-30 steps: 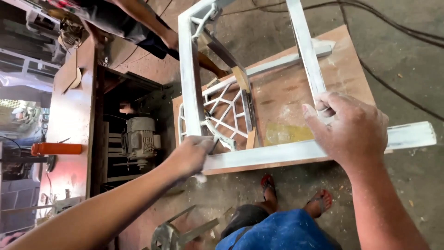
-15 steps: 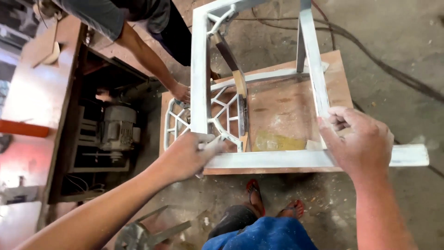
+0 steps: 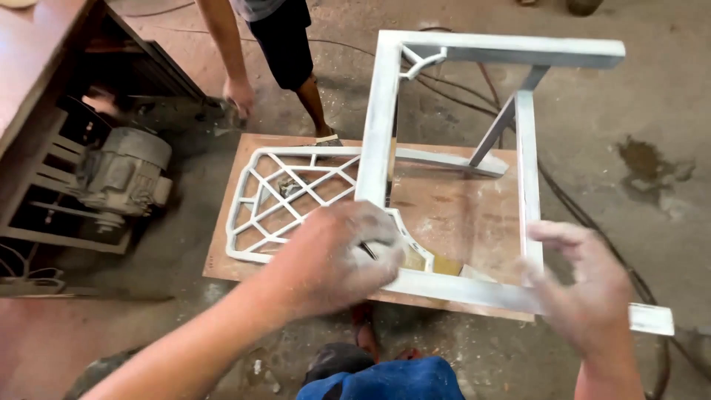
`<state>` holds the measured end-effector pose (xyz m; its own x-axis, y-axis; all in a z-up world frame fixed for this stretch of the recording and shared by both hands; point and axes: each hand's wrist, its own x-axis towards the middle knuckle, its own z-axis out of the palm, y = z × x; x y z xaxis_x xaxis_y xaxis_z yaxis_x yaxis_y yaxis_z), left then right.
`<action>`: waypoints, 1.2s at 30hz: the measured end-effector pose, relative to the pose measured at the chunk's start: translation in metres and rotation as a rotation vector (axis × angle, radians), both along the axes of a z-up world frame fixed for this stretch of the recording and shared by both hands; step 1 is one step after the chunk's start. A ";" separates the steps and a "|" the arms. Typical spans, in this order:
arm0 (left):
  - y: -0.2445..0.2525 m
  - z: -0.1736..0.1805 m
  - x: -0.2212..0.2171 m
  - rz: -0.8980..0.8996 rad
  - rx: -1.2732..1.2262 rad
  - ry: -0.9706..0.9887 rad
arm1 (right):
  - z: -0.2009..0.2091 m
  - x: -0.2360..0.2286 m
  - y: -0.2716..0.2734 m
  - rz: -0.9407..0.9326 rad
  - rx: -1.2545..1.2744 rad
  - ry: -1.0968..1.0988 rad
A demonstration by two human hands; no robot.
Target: Sanding a white-painted chair frame manually using sandpaper and a brush to prepare it for finishing.
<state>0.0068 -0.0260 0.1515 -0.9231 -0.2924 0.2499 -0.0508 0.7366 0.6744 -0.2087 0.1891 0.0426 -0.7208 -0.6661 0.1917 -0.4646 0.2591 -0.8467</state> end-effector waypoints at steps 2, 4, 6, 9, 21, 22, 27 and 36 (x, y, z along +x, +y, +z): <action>0.007 -0.010 0.005 -0.052 0.170 0.073 | 0.038 0.025 -0.019 0.309 0.032 0.042; 0.016 -0.029 0.010 -0.109 0.344 0.150 | 0.042 0.040 -0.030 0.616 0.083 0.074; 0.030 -0.058 0.017 -0.229 0.607 0.240 | 0.014 0.041 -0.031 0.827 0.375 0.182; 0.039 -0.085 0.031 -0.047 0.567 0.183 | 0.044 0.029 -0.053 0.852 0.871 0.222; 0.039 -0.128 0.014 0.607 0.712 0.026 | 0.072 -0.050 -0.155 1.159 1.080 0.901; 0.044 -0.137 0.008 0.631 0.731 0.050 | 0.072 -0.048 -0.162 1.183 1.092 0.929; 0.058 -0.170 -0.005 0.790 0.514 0.426 | 0.068 -0.020 -0.189 1.465 1.028 1.127; 0.064 -0.182 -0.012 0.872 0.465 0.601 | 0.070 0.053 -0.213 1.260 1.608 1.379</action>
<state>-0.0053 0.0378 -0.0302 -0.1312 -0.9507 0.2809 0.0009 0.2832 0.9591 -0.1560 -0.0239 0.1126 -0.0225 -0.5318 -0.8466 -0.7037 -0.5931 0.3913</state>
